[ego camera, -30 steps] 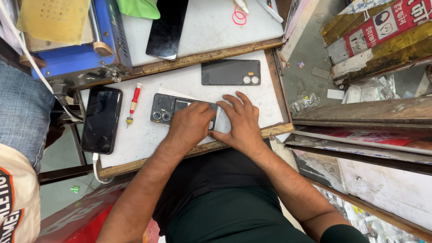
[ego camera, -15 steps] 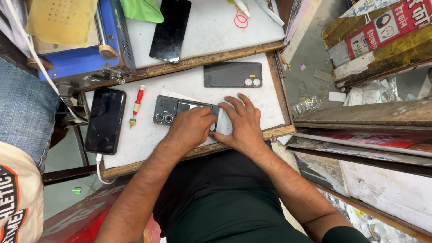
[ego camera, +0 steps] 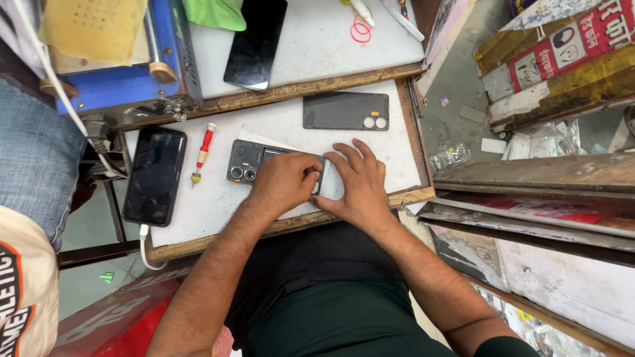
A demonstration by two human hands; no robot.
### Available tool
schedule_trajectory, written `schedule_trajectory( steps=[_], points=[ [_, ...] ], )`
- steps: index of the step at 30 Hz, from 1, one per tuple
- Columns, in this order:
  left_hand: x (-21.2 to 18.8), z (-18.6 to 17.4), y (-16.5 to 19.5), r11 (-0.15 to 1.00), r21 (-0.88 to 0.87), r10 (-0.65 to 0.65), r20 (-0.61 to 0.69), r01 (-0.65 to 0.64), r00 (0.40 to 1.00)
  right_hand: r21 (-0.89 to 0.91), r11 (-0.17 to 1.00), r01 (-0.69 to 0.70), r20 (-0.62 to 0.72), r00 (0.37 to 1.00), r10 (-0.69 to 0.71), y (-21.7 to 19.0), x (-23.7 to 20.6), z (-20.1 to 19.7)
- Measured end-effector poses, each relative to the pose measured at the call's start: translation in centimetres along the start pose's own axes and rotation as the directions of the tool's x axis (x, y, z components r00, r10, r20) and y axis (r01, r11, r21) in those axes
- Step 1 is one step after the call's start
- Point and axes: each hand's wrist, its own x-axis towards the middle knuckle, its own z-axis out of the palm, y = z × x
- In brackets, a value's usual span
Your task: The person works on a disassembled smartphone, using a red-handled screwdriver to remove screws and a plastic pry tool to separate the back cover. They lift and inspect the internal components, then reposition the back cover and continue adjusting internal parts.
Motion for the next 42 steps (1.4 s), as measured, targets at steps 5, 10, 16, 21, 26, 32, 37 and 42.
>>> schedule_trajectory(
  steps=[5, 10, 16, 21, 26, 32, 37, 42],
  points=[
    [0.5, -0.2, -0.1, 0.999, 0.015, -0.049, 0.099, 0.048, 0.994, -0.001, 1.000, -0.001, 0.004, 1.000, 0.001, 0.1, -0.2, -0.1],
    [0.7, -0.2, -0.2, 0.993, 0.005, -0.122, 0.134, 0.122, 0.983, -0.015, 1.000, 0.001, 0.031, 1.000, 0.000, 0.1, -0.1, 0.1],
    [0.2, 0.2, 0.0, 0.989, 0.027, -0.148, 0.128, 0.146, 0.981, -0.016, 1.000, -0.001, 0.035, 0.999, 0.001, 0.2, -0.2, 0.2],
    [0.0, 0.5, -0.1, 0.993, -0.003, -0.114, 0.043, 0.115, 0.993, -0.023, 1.000, 0.011, 0.036, 0.999, -0.010, 0.3, -0.1, 0.2],
    [0.0, 0.5, -0.2, 0.995, 0.024, -0.096, 0.131, 0.094, 0.987, 0.001, 1.000, 0.001, 0.032, 0.999, -0.001, 0.2, -0.3, 0.1],
    [-1.1, 0.7, 0.3, 0.999, 0.046, -0.023, -0.020, 0.024, 1.000, -0.027, 1.000, 0.004, 0.025, 1.000, -0.003, 0.0, 0.0, 0.1],
    [-2.3, 0.7, 0.7, 0.993, 0.099, 0.065, -0.026, -0.062, 0.998, 0.022, 1.000, -0.014, 0.021, 1.000, 0.014, 0.1, -0.2, -0.2],
    [-2.1, 0.4, 1.0, 0.985, 0.164, 0.042, 0.019, -0.044, 0.999, 0.024, 1.000, 0.003, 0.018, 1.000, -0.004, 0.0, -0.2, -0.1]
  ],
)
